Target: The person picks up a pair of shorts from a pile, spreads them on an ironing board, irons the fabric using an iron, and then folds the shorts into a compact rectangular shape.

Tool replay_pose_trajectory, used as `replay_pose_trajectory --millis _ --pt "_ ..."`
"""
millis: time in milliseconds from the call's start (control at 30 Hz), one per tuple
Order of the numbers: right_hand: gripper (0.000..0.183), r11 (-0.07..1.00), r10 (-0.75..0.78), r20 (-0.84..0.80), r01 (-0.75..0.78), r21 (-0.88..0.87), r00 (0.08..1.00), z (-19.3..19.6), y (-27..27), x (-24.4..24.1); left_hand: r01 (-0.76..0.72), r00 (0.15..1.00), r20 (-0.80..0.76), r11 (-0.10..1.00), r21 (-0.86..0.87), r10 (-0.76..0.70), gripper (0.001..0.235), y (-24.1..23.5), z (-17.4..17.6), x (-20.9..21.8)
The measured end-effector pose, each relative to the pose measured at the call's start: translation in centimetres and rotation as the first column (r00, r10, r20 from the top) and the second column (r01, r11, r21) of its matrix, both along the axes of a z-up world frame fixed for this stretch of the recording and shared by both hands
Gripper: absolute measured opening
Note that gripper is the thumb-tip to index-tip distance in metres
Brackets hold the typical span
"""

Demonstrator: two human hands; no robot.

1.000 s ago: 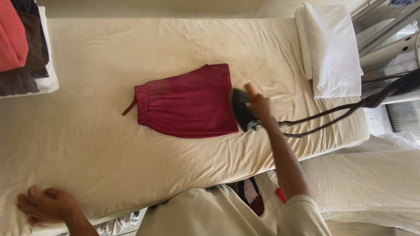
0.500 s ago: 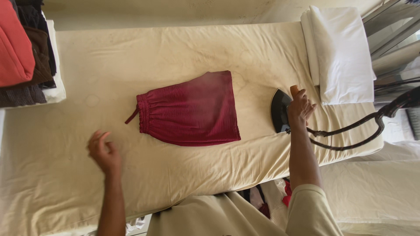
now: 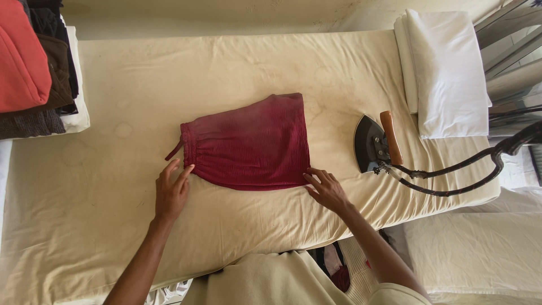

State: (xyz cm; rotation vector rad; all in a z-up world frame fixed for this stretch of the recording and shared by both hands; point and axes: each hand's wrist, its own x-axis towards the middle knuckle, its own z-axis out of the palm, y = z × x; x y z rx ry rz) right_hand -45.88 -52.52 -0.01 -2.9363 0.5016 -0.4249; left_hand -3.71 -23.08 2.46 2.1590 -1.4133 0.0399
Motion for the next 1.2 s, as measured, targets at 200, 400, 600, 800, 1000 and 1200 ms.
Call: replay_pose_trajectory --millis 200,400,600,800,1000,1200 --pt "0.030 0.971 -0.051 0.104 0.074 -0.227 0.993 -0.1 2.1 1.7 0.076 0.995 0.064 0.995 0.062 -0.080 0.052 -1.2 -3.0 1.8" --pt "0.024 0.999 0.017 0.371 -0.027 0.023 0.928 2.3 9.9 11.9 0.094 0.994 0.046 0.995 0.035 -0.095 0.048 -1.5 -3.3 2.6" --pt "0.057 0.992 0.073 0.314 -0.103 0.079 0.947 3.3 16.6 25.7 -0.048 0.996 -0.089 0.981 -0.188 0.031 0.045 -4.8 -0.4 5.8" --pt "0.047 0.984 -0.001 0.251 0.045 -0.170 0.968 2.4 17.6 33.3 -0.268 0.959 -0.068 0.959 0.091 0.274 0.035 -11.6 -3.1 11.0" --pt "0.023 0.984 -0.025 0.345 0.083 -0.155 0.938 1.2 16.6 34.2 -0.085 0.975 -0.173 0.955 0.286 0.139 0.041 -13.6 -1.5 11.1" --pt "0.045 0.990 0.027 0.379 0.027 -0.135 0.925 -0.7 16.8 34.4 -0.059 0.945 -0.295 0.961 0.271 0.141 0.041 -13.0 -1.0 11.5"
